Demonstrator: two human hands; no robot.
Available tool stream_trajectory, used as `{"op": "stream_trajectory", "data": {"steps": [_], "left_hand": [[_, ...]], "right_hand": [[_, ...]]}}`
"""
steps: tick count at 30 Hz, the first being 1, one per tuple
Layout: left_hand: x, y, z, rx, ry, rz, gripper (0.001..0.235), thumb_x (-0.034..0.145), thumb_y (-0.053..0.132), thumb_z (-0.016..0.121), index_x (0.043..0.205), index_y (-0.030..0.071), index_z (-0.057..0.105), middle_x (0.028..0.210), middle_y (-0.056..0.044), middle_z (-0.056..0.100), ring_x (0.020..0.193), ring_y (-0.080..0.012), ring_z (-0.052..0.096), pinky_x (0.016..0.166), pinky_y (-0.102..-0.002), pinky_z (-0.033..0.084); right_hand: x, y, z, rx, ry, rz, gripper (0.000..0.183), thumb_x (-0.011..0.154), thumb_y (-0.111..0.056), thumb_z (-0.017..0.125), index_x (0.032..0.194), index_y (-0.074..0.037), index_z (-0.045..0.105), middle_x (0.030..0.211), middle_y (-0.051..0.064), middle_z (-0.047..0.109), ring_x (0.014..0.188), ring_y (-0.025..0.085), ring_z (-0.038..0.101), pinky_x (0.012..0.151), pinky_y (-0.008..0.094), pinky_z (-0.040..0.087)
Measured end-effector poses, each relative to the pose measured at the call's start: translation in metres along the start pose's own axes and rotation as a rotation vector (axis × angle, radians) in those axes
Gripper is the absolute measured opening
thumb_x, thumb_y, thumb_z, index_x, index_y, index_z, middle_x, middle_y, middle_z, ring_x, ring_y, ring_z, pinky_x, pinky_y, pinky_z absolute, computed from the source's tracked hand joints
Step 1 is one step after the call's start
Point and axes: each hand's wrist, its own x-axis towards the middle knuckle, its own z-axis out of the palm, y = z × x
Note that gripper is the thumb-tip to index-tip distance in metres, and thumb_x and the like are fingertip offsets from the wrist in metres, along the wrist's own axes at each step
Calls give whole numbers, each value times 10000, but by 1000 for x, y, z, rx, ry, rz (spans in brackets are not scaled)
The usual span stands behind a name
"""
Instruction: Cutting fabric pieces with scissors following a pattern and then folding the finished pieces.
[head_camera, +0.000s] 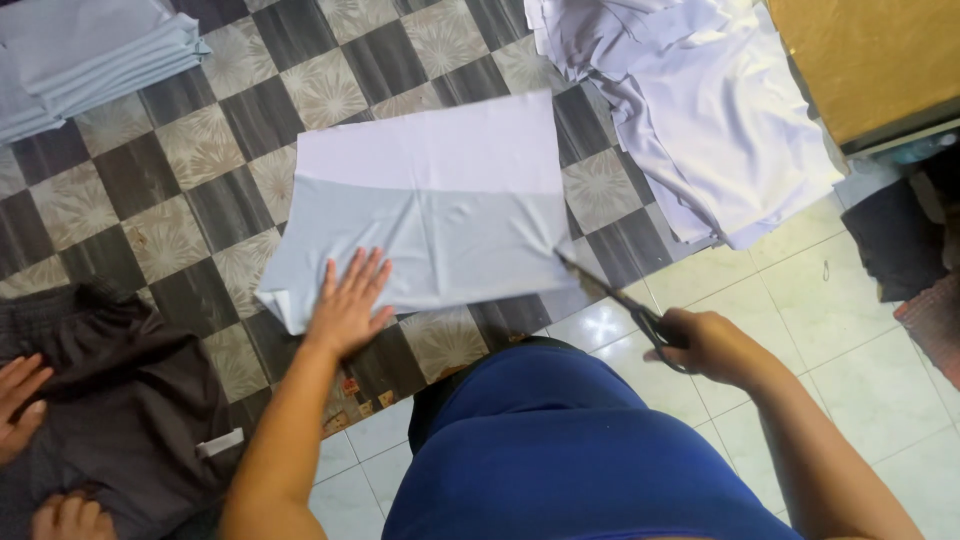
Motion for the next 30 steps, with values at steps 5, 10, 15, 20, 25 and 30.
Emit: {"op": "stream_trajectory", "data": {"steps": [5,10,15,20,25,30], "left_hand": [[-24,-30,-37,139,242,-9,727,905,570,204,1476,124,147,1558,-102,95,1427,-293,68,1118,-587,16],[-5,27,-31,-210,495,-610,690,899,370,535,1465,47,309,1520,-208,230,1395,-437,172,1055,-670,195],[23,59,-25,-316,372,-1058,774,912,498,483,1505,92,197,1539,-247,119,1413,-450,77,1094,-666,95],[29,28,0,-213,329,-1047,802,895,526,472,1506,93,186,1550,-222,89,1429,-407,39,1106,-646,75],[44,-21,-10,-163,297,-889,792,902,503,484,1507,85,191,1555,-218,84,1432,-408,47,1105,-650,92],[71,-67,-36,-118,208,-610,771,916,498,447,1507,59,219,1560,-217,119,1437,-401,83,1118,-635,99]], "right_hand": [[-8,-6,-26,132,-51,-183,203,737,-231,756,849,-90,660,624,124,656,622,270,598,591,360,470],[83,-17,-40,-124,258,-319,375,717,-400,744,945,-139,602,698,145,688,756,367,688,691,461,536],[134,-61,-65,-293,431,-323,443,717,-450,712,1063,-209,576,836,92,691,839,342,682,760,450,542],[134,-58,-65,-358,388,-228,431,730,-479,694,1075,-236,606,833,78,712,845,328,693,763,429,552],[120,-32,-17,-157,336,-153,439,727,-405,727,1084,-181,602,853,139,718,868,356,690,789,447,550],[86,-29,52,65,256,-20,424,752,-433,713,1088,-207,591,851,117,721,885,342,686,798,467,546]]}}
